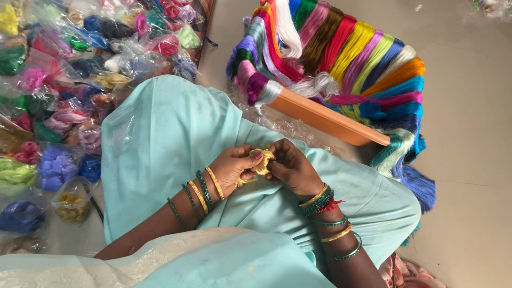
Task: The person gathers bundles of colored thread, wraps them with a gold-colored ribbon, and then pulls lengths of white thread from a larger skein to create new bundles.
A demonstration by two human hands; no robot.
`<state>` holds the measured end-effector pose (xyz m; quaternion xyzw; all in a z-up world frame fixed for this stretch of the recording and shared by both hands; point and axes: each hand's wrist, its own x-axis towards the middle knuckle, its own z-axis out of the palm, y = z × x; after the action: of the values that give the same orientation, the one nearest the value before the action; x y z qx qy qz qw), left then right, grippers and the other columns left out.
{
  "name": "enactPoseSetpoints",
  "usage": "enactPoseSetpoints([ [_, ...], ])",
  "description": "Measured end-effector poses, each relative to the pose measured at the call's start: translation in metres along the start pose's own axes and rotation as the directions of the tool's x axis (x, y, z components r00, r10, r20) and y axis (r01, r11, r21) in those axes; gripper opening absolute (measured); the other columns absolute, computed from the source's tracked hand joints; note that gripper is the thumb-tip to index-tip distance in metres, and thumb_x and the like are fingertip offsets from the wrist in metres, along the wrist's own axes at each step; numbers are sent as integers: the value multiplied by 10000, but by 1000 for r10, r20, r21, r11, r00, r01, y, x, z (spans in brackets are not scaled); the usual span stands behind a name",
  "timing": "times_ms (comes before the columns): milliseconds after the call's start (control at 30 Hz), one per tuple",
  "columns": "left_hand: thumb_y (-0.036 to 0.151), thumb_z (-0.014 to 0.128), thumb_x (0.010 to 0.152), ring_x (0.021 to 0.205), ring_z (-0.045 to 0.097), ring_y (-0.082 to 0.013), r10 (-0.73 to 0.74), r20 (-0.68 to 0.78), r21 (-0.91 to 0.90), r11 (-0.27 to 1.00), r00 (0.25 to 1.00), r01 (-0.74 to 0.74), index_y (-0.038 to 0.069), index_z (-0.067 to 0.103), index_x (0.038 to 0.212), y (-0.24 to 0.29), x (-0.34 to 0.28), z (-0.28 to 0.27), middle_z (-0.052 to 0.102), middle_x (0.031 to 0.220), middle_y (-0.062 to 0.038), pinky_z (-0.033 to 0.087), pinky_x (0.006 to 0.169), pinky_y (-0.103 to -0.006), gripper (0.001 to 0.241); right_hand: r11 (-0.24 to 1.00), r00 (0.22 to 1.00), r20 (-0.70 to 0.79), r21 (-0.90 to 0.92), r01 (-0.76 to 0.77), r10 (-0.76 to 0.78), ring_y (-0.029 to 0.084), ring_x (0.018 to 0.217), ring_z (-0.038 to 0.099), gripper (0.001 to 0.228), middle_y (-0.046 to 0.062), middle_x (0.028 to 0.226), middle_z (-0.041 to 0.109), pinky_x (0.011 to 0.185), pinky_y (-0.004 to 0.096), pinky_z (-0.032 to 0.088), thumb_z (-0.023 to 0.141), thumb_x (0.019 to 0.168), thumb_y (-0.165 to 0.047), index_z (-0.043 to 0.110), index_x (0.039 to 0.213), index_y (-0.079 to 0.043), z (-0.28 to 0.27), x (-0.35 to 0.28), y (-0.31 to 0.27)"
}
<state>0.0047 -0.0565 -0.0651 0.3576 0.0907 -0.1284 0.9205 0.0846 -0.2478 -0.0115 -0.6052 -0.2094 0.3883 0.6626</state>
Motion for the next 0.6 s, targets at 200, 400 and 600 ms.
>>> enactPoseSetpoints([
  [200, 136, 704, 961, 678, 519, -53, -46, 44, -116, 992, 998, 51, 17, 631, 1132, -1, 0, -11, 677, 955, -43, 365, 511, -189, 221, 999, 998, 34, 0, 53, -53, 116, 750, 618, 241, 46, 960, 597, 633, 253, 508, 609, 963, 50, 454, 1125, -39, 1, 1, -2],
  [400, 128, 742, 928, 611, 523, -63, 75, -104, 41, 997, 992, -71, 41, 596, 1131, 0, -1, 6, 693, 920, -44, 357, 482, -200, 265, 985, 988, -72, -117, 129, -138, 92, 806, 579, 312, 34, 1006, 581, 644, 247, 505, 627, 915, 68, 471, 1162, -42, 1, 0, 12],
  [600, 159, 695, 939, 806, 651, -39, 185, -176, 256, 957, 967, -136, 72, 583, 1199, 11, -10, 33, 730, 991, -31, 505, 667, -204, 296, 961, 966, -102, -171, 217, -236, 96, 1012, 619, 377, 51, 1113, 587, 879, 251, 555, 704, 896, 26, 501, 1211, -18, 16, -13, -5],
])
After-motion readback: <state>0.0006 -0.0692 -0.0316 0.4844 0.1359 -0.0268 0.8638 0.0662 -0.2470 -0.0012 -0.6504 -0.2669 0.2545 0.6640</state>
